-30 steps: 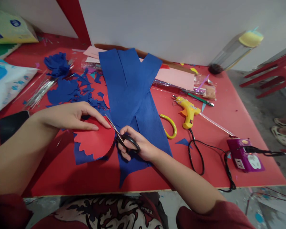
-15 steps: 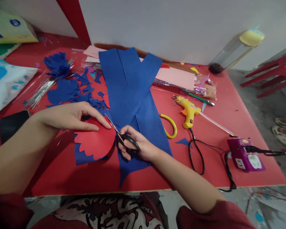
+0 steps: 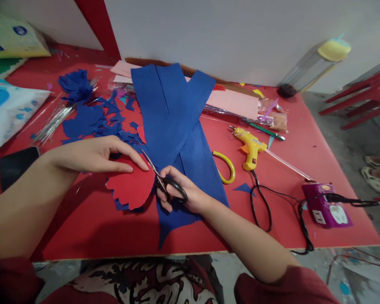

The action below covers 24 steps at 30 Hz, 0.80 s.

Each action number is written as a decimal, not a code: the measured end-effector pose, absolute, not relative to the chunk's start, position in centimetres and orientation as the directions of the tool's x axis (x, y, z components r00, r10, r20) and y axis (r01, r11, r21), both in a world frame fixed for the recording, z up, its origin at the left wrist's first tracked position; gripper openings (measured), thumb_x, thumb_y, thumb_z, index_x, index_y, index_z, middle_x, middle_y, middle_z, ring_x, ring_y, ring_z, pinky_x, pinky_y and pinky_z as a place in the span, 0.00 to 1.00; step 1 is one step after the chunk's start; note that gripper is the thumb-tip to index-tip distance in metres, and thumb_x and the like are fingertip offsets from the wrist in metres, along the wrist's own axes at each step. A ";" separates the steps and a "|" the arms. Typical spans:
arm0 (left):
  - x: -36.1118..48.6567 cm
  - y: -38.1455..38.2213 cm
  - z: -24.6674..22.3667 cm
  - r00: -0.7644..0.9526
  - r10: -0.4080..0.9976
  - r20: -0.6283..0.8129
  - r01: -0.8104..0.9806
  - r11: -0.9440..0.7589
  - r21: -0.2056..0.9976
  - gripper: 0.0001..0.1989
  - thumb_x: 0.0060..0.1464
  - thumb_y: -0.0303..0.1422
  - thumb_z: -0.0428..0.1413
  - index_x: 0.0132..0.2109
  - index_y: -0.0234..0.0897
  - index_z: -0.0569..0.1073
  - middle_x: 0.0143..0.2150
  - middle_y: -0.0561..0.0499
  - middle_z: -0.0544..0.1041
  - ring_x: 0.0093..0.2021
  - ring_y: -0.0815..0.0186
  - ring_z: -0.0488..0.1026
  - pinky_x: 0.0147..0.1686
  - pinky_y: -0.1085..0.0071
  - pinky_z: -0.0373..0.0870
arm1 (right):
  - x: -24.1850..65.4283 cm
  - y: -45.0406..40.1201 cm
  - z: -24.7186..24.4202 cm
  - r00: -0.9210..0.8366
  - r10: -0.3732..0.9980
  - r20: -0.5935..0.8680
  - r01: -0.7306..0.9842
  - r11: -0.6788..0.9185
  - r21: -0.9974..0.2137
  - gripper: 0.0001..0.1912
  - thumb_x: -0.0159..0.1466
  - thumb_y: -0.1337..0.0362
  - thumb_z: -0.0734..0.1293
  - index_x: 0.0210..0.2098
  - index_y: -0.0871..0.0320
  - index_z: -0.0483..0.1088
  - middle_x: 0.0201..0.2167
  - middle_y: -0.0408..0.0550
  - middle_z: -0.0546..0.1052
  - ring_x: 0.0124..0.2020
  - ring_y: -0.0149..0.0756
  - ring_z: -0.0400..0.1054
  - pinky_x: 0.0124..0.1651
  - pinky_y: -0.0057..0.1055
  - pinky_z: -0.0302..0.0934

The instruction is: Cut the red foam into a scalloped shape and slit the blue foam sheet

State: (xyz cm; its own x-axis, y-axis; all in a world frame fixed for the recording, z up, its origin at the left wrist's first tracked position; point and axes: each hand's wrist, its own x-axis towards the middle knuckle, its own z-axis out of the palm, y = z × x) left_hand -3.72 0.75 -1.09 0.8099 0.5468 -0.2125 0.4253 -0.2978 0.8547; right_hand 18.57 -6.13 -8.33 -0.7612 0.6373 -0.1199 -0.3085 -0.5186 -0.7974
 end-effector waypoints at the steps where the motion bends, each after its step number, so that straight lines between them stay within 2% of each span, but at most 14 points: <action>1: -3.7 0.7 -1.1 0.810 0.548 -0.209 0.423 -0.300 0.855 0.12 0.52 0.26 0.53 0.42 0.39 0.77 0.43 0.52 0.79 0.44 0.68 0.75 0.43 0.76 0.67 | 18.6 -6.1 -8.3 -0.763 0.636 -0.119 -0.310 -0.521 -0.795 0.25 0.54 0.47 0.67 0.36 0.55 0.52 0.22 0.35 0.65 0.16 0.23 0.60 0.20 0.23 0.51; 7: -3.5 0.7 -1.1 0.804 0.562 -0.195 0.423 -0.311 0.851 0.12 0.53 0.26 0.51 0.41 0.38 0.76 0.43 0.52 0.79 0.43 0.69 0.75 0.43 0.77 0.67 | 18.6 -6.1 -8.2 -0.760 0.642 -0.097 -0.330 -0.510 -0.795 0.23 0.56 0.48 0.67 0.36 0.56 0.52 0.22 0.35 0.66 0.16 0.23 0.60 0.21 0.23 0.51; 18: -3.6 0.6 -0.7 0.765 0.597 -0.242 0.470 -0.259 0.844 0.12 0.55 0.29 0.50 0.42 0.40 0.77 0.45 0.53 0.78 0.46 0.67 0.73 0.48 0.74 0.64 | 18.4 -6.2 -8.3 -0.707 0.692 -0.150 -0.292 -0.478 -0.829 0.27 0.52 0.46 0.69 0.35 0.55 0.52 0.21 0.34 0.66 0.15 0.24 0.59 0.20 0.24 0.51; 24: -4.0 0.7 -0.4 0.713 0.667 -0.214 0.492 -0.259 0.831 0.11 0.55 0.28 0.50 0.41 0.39 0.77 0.44 0.53 0.78 0.45 0.67 0.73 0.48 0.72 0.66 | 18.4 -6.2 -8.4 -0.703 0.701 -0.125 -0.309 -0.459 -0.833 0.24 0.54 0.48 0.68 0.35 0.55 0.52 0.22 0.35 0.65 0.15 0.23 0.59 0.20 0.23 0.52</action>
State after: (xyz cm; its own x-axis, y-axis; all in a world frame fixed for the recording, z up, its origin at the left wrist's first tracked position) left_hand -4.02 0.71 -0.44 0.7134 0.6674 -0.2136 0.4917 -0.2595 0.8312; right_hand 18.39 -6.18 -8.39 -0.7025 0.7007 -0.1248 -0.3095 -0.4587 -0.8330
